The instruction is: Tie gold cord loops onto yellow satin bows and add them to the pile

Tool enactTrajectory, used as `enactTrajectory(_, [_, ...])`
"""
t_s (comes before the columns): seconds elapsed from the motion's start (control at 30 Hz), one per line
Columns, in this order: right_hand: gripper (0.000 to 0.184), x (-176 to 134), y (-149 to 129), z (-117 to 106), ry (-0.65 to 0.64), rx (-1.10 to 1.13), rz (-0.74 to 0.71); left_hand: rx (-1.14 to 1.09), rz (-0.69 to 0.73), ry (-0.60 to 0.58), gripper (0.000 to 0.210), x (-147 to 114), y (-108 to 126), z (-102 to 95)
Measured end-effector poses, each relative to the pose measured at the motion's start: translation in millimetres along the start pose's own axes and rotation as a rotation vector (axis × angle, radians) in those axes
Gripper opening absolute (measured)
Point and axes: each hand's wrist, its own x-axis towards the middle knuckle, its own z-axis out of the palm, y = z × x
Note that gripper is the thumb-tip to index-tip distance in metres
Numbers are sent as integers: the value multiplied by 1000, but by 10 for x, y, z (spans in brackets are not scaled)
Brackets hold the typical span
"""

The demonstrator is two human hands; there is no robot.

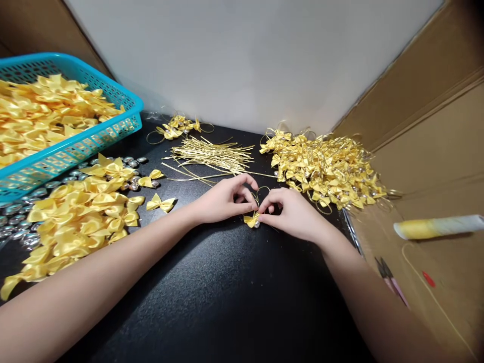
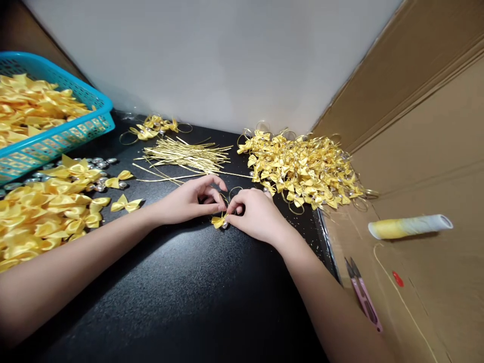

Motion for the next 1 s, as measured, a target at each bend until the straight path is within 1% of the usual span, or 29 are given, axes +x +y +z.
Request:
enactTrajectory(0.13, [1,-6,-19,82,100,33,39,183,71,13,26,-8,40,-38])
enactTrajectory(0.23, [5,-1,-48,127,146,36,32,289,145,2,13,-11,73,-73])
enactTrajectory(0.33, [4,11,-64,169,152,25,29,376,176,19,4,-10,109,-95])
enactTrajectory(0.53, [6,20,-67,204,141,4,39,481,174,40,8,-11,165,-113])
enactTrajectory(0.77, [7,26,-59,227,150,30,31,586,252,23,11,-18,242,-121])
enactTrajectory(0.83, [11,31,-58,254,168,41,35,593,254,8,12,-17,246,-118])
enactTrajectory(1.0, [20,42,-55,305,248,46,40,567,239,16,11,-21,255,-122])
